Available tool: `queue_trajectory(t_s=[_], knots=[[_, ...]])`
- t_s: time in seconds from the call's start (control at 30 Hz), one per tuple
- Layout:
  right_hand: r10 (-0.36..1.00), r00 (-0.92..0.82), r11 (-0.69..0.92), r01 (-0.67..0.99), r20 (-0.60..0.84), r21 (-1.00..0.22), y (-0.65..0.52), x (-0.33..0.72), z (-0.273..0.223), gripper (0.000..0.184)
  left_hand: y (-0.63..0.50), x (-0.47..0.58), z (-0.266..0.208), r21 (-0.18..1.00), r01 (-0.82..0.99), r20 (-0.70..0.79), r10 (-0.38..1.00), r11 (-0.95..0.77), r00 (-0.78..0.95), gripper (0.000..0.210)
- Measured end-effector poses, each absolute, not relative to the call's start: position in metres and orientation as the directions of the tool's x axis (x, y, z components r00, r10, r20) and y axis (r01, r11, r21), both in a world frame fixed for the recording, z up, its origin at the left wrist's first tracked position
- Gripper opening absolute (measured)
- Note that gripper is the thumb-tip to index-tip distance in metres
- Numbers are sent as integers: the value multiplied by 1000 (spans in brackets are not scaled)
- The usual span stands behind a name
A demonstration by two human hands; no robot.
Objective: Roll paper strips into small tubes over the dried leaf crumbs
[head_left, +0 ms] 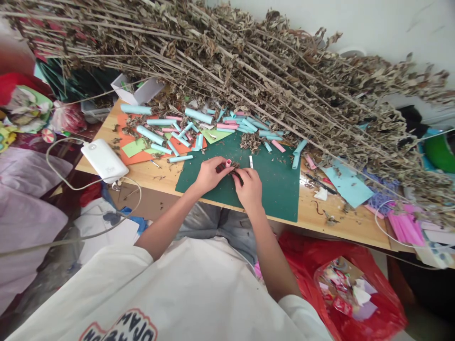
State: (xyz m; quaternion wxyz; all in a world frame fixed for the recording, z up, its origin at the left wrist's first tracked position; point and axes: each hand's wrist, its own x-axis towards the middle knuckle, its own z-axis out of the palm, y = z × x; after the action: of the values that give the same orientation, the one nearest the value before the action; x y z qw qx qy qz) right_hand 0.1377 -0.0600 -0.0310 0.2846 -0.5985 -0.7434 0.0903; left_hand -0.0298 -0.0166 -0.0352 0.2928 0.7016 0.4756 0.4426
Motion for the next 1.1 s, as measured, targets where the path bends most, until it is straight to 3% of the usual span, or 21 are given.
queue_trajectory(t_s=[0.27,0.5,0.77,0.93,1.1], knots=[[945,-81,244,821,318,-516,-66,128,-31,27,-17,-31,-34,839,421,311,939,-344,147,26],[962,-102,203,887,252,-414,-63,119,-35,25,-17,-30,-34,855,406,289,947,-323,143,24],[950,39,128,857,311,-500,-68,138,-25,23,-18,-30,-33,868,384,279,948,-316,151,27],[932,64,143,840,357,-523,-72,136,-20,22,-17,-32,-36,979,117,159,984,-168,83,32],[938,28,257,611,344,-749,-72,123,-8,24,-11,-36,-28,984,-173,54,997,-44,54,42]])
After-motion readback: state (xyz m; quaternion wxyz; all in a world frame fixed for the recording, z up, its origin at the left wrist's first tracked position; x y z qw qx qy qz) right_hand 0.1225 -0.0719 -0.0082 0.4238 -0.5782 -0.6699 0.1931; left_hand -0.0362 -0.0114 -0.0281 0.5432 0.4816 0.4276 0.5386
